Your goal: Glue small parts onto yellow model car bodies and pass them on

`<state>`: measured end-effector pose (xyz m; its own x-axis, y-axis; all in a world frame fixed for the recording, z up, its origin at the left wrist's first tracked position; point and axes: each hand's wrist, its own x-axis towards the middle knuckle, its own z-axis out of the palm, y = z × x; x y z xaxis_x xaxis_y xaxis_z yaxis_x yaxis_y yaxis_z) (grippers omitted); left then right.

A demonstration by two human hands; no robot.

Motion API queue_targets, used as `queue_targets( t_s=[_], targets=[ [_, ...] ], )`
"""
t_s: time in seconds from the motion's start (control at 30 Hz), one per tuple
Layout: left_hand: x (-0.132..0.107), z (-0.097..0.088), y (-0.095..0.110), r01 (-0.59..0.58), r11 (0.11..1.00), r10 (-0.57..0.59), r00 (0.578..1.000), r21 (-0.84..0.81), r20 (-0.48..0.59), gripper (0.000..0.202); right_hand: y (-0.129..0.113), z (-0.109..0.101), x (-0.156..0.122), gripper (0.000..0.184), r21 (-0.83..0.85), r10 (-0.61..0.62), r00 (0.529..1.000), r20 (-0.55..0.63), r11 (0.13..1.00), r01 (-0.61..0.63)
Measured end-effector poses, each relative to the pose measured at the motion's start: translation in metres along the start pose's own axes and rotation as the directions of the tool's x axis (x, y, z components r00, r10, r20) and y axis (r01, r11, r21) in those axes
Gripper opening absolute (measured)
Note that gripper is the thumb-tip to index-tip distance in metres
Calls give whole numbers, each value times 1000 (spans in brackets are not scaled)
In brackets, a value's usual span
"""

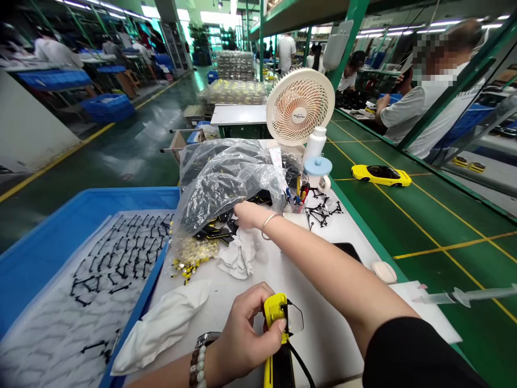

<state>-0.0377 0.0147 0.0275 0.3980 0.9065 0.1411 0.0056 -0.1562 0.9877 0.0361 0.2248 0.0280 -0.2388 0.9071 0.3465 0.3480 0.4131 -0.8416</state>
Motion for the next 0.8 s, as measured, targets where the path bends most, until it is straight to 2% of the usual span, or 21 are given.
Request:
queue_targets(
  t_s=[0.07, 0.13, 0.2, 0.27, 0.33, 0.43, 0.53, 0.6, 0.67, 0.73, 0.8],
  targets=[
    [1, -1, -2, -3, 1000, 3, 1000, 6, 2, 17, 10, 16, 9, 33, -19, 20, 999, 38, 1000, -19],
    [1, -2, -5, -5, 1000, 5, 1000, 9, 6, 16, 13, 23, 14, 30, -58, 49, 995, 83, 997, -45],
    [0, -3, -8, -11, 1000, 10, 1000, 8, 20, 16, 11, 21, 15, 28, -103, 82, 990, 112, 992, -70],
    [0, -4, -11, -17, 1000, 17, 999, 0, 37, 15, 1, 9, 11, 30, -142, 101, 986, 136, 987, -81],
    [-1, -5, -13, -22, 1000, 23, 998, -11, 53, 15, -17, -12, 0, 41, -153, 96, 985, 143, 985, -74],
    [-3, -4, -13, -38, 999, 40, 997, -20, 62, 16, -50, -55, -31, 59, -98, 75, 990, 123, 993, -63],
    [-5, -3, -11, -62, 998, 62, 996, -13, 56, 16, -77, -103, -76, 33, 12, 48, 998, 34, 999, -49],
    [-6, -2, -8, -67, 998, 68, 996, -8, 55, 16, -88, -130, -112, 23, 54, 30, 989, -148, 998, -22],
    [-7, -1, -5, -71, 997, 71, 996, -3, 57, 15, -94, -147, -148, 19, 72, 27, 937, -349, 997, -2],
    [-9, 0, -2, -80, 997, 80, 995, 10, 61, 14, -97, -152, -181, 17, 102, 63, 803, -593, 995, -3],
    [-10, 1, 1, -96, 995, 94, 994, 29, 62, 12, -101, -150, -207, 24, 136, 101, 656, -748, 991, 3]
  ],
)
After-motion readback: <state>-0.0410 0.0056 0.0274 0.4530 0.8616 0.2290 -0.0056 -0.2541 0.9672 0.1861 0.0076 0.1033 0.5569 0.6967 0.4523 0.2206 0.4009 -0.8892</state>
